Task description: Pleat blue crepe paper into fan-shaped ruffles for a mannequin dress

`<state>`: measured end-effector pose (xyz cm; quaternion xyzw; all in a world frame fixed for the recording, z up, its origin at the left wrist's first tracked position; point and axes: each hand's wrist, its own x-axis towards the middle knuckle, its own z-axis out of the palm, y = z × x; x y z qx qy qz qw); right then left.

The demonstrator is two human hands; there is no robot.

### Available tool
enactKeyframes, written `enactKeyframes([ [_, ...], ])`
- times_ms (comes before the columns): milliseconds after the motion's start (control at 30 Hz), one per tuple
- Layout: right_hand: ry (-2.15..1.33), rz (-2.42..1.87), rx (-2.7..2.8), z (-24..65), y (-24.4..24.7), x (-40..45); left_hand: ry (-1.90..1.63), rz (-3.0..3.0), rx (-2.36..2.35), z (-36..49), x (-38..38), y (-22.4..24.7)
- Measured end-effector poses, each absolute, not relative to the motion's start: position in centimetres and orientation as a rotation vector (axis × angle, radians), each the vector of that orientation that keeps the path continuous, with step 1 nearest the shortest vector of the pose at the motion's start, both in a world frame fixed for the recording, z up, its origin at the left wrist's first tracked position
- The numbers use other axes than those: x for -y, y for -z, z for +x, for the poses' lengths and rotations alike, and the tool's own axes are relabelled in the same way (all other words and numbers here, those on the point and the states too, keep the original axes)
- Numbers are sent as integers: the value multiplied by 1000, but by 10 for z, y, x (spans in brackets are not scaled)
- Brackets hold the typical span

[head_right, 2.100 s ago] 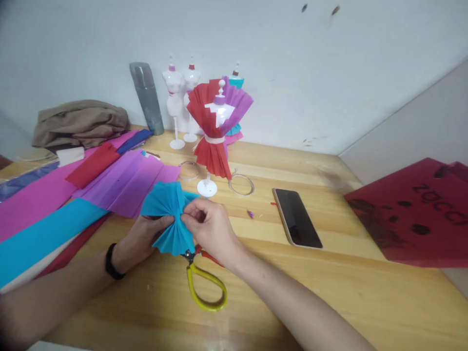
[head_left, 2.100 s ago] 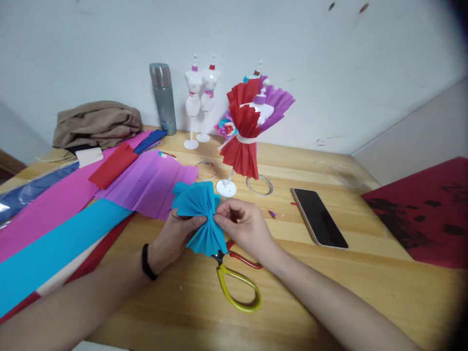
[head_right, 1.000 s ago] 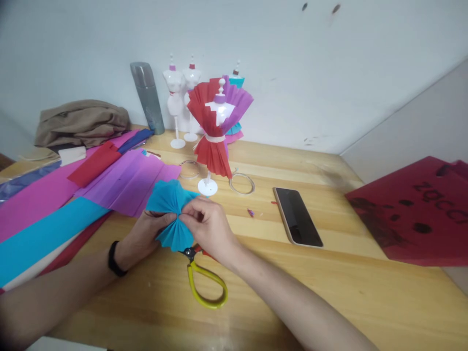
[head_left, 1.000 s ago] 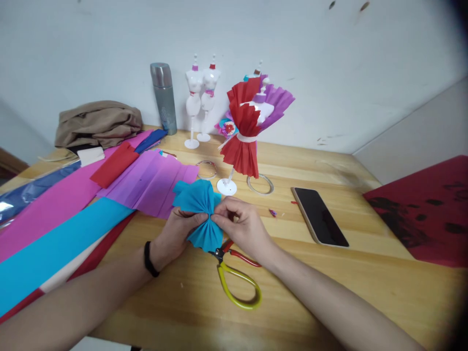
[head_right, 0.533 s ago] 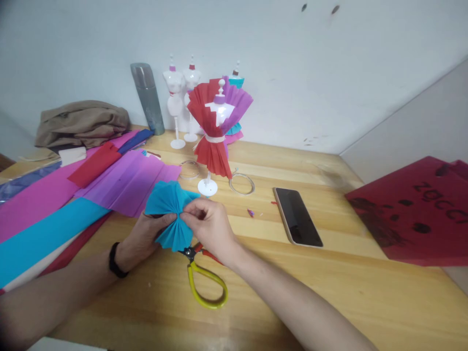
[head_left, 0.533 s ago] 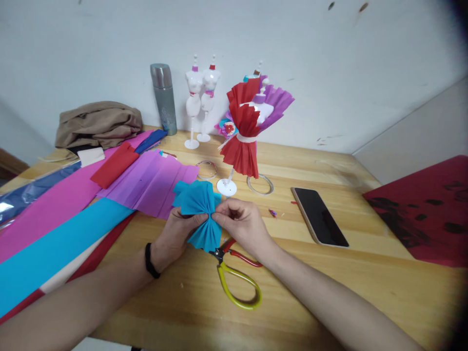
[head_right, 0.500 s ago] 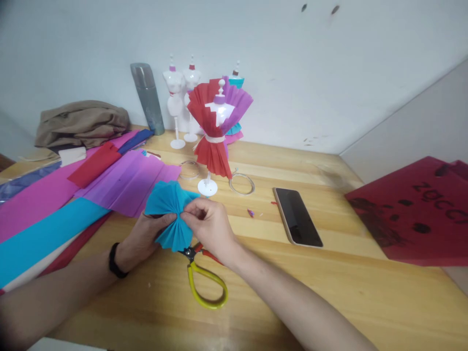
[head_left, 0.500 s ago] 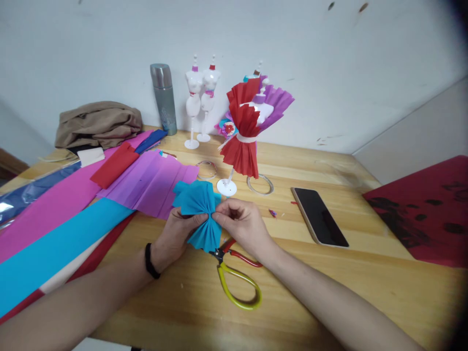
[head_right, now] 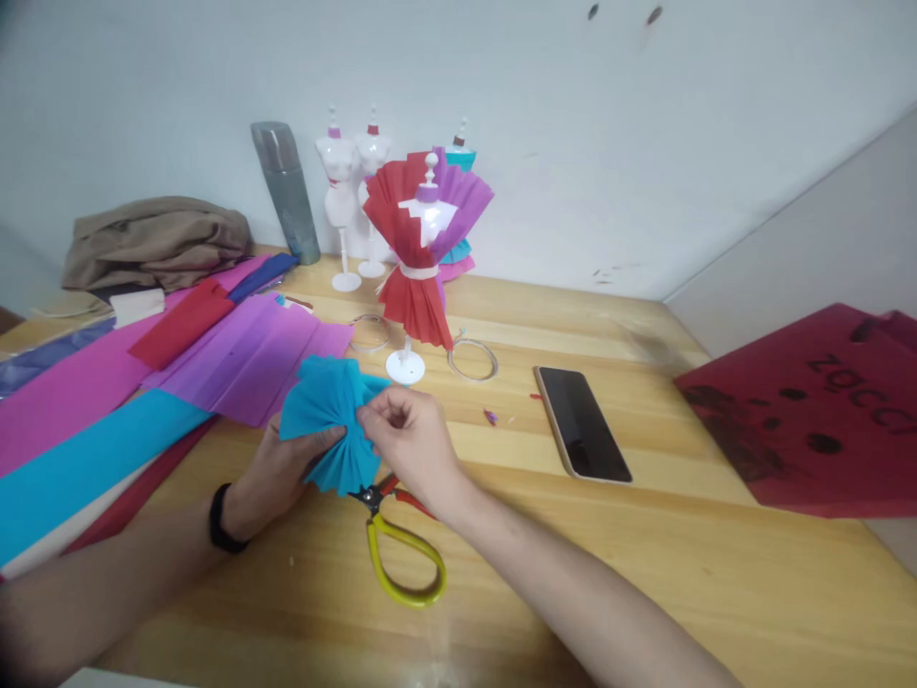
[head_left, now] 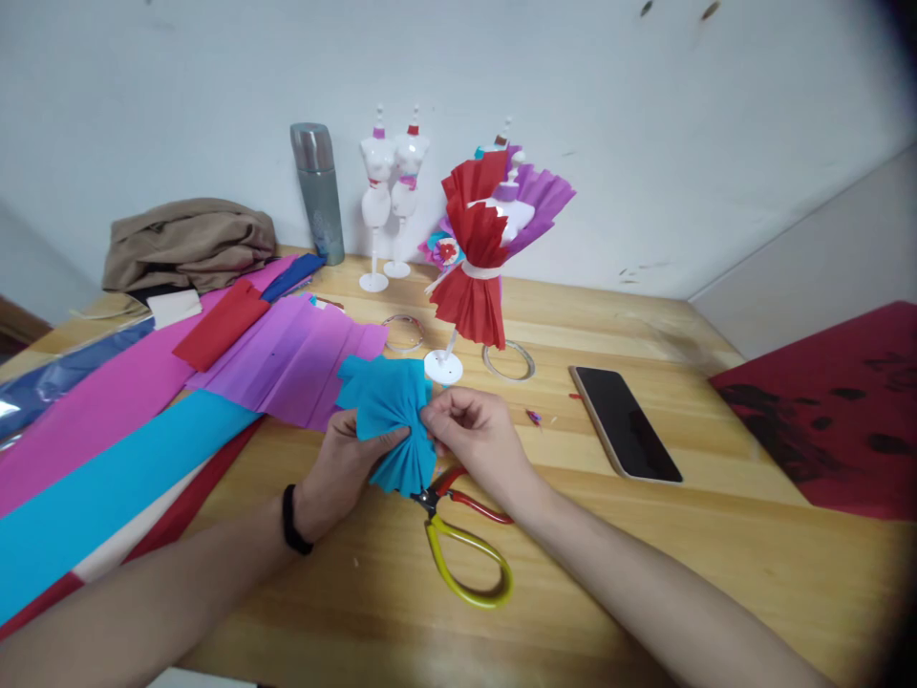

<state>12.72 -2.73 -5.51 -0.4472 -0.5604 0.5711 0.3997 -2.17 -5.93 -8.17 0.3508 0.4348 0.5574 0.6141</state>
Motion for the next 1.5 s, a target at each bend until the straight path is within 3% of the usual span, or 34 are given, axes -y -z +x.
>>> enactKeyframes([
  [1500,-1456,-1104,1525,136,52,18,-1266,652,-877,-20,57,83],
])
